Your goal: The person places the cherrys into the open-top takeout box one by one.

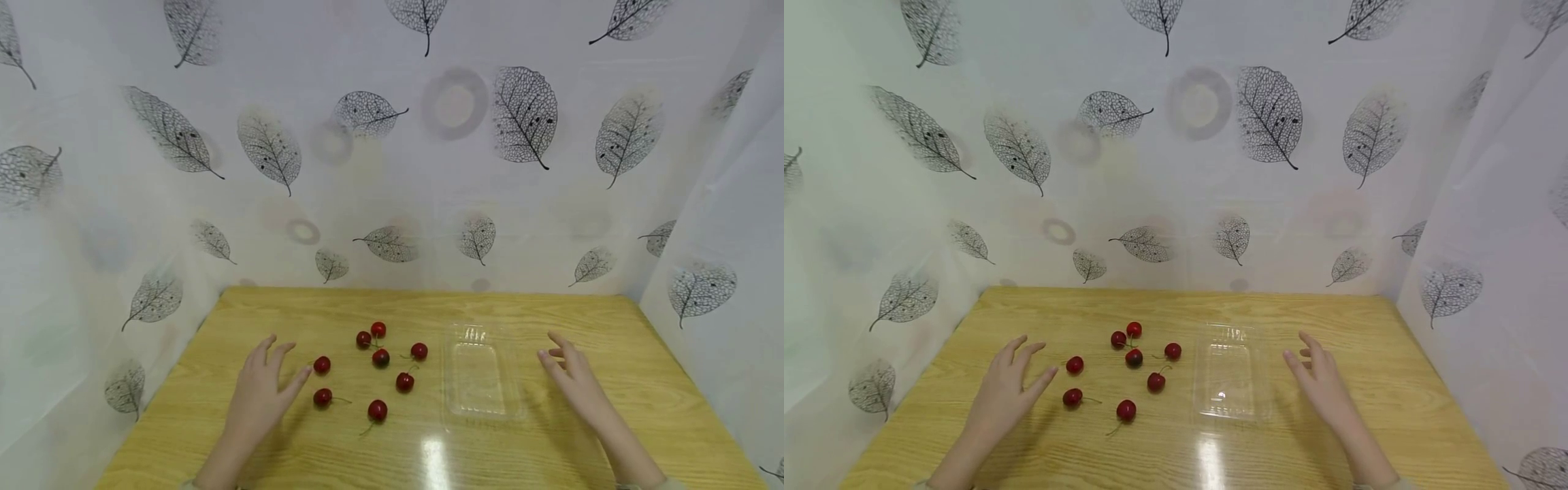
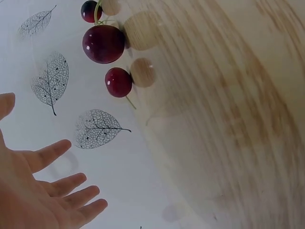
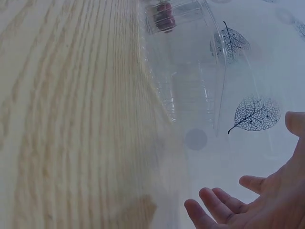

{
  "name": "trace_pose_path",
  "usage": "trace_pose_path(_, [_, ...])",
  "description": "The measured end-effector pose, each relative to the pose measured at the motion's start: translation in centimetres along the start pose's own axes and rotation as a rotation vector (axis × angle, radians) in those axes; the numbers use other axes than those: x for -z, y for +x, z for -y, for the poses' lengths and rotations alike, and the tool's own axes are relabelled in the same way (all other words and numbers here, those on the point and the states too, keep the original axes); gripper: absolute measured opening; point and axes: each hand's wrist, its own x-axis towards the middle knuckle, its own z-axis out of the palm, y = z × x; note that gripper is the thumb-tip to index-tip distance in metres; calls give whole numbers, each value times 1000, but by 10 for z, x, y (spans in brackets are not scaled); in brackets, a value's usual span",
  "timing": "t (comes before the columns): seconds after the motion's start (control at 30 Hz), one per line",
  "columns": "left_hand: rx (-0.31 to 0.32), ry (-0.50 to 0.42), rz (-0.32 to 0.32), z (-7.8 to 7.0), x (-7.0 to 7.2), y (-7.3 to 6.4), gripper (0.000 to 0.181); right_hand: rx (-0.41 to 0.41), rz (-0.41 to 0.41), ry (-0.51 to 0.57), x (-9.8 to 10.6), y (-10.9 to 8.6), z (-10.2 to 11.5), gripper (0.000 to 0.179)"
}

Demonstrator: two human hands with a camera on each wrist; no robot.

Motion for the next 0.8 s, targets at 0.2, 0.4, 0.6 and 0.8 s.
trace_pose_path(0.2, [7,-64,-26,6,-6,5,55,-125,77,157,-5,0,-3,68])
trace_pose_path(0.4, [20,-159,-26,10,-12,11,50,-257,106,304,-9,6,-1,67])
trace_pose_path(0.6, [79,-260,16,14,-16,18,47,-311,132,493,-12,4,-4,69])
trace_pose_path(0.8, [170,-394,88,21,-22,24,47,-289,159,635,-15,1,-14,65])
